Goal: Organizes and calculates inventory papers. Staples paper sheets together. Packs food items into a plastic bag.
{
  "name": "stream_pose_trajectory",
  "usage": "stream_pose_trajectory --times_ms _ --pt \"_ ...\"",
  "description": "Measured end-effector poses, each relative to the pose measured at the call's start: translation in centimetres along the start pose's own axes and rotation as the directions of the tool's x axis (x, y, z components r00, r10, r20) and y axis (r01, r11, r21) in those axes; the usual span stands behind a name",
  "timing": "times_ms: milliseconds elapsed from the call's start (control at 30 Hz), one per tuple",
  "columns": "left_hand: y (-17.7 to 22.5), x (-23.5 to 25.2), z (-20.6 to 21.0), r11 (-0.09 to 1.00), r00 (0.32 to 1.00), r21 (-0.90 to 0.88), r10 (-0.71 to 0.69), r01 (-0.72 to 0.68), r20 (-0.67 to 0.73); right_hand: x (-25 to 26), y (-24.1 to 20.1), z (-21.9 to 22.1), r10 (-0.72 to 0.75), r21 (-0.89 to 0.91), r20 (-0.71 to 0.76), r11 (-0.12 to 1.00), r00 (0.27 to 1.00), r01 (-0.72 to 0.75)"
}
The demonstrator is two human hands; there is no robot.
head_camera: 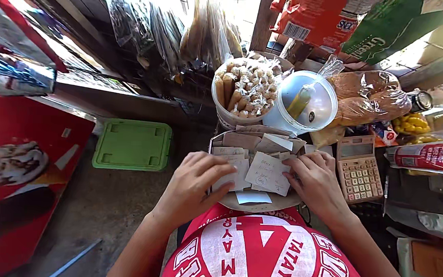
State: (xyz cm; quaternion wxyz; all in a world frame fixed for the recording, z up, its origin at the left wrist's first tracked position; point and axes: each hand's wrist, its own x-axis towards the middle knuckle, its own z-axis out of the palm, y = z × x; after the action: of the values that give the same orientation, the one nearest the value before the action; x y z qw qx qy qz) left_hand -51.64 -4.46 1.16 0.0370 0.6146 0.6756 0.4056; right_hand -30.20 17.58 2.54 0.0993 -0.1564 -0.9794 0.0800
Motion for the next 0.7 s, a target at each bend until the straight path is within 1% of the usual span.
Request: stream_pose_trajectory --times_ms 100,167,233,333,400,467,600,700 --pt "1.3 -0.2 0.5 0.997 0.987 0.052 0.055 -0.063 0.153 0.0 0.3 0.3 0.0 -0.002 -0.027 1.0 1.0 0.0" --pt "2.2 -0.1 1.2 0.988 0.975 0.118 0.07 -0.096 0.21 0.1 0.3 0.5 -0.011 -0.025 -0.021 1.0 1.0 0.01" --pt "2.4 0.0 2.0 0.983 0.972 0.148 0.071 -0.106 0.223 0.2 0.3 0.5 -0.02 -0.018 -0.013 1.0 1.0 0.02" --pt "2.1 0.3 2.3 0.982 0.98 0.168 0.048 -0.081 0.193 0.5 0.4 0.6 -0.023 0.032 -0.019 0.999 1.0 0.023" --pt "2.0 0.5 2.2 0.984 0.981 0.162 0.036 -0.068 0.192 0.6 0.5 0.6 -0.027 0.025 -0.025 0.999 0.999 0.027" --pt "2.1 0.7 2.2 0.989 0.971 0.129 0.046 -0.078 0.236 0.6 0.5 0.7 -0.029 0.003 -0.012 1.0 0.999 0.029" --pt "2.6 1.7 2.4 0.979 0.929 0.156 0.068 -0.133 0.363 0.8 0.2 0.8 -0.039 0.004 0.027 0.999 0.999 0.039" --pt "3.1 2.1 2.7 0.965 0.918 0.207 0.068 -0.16 0.39 1.0 0.1 0.7 -0.035 0.017 0.041 0.999 0.999 0.034"
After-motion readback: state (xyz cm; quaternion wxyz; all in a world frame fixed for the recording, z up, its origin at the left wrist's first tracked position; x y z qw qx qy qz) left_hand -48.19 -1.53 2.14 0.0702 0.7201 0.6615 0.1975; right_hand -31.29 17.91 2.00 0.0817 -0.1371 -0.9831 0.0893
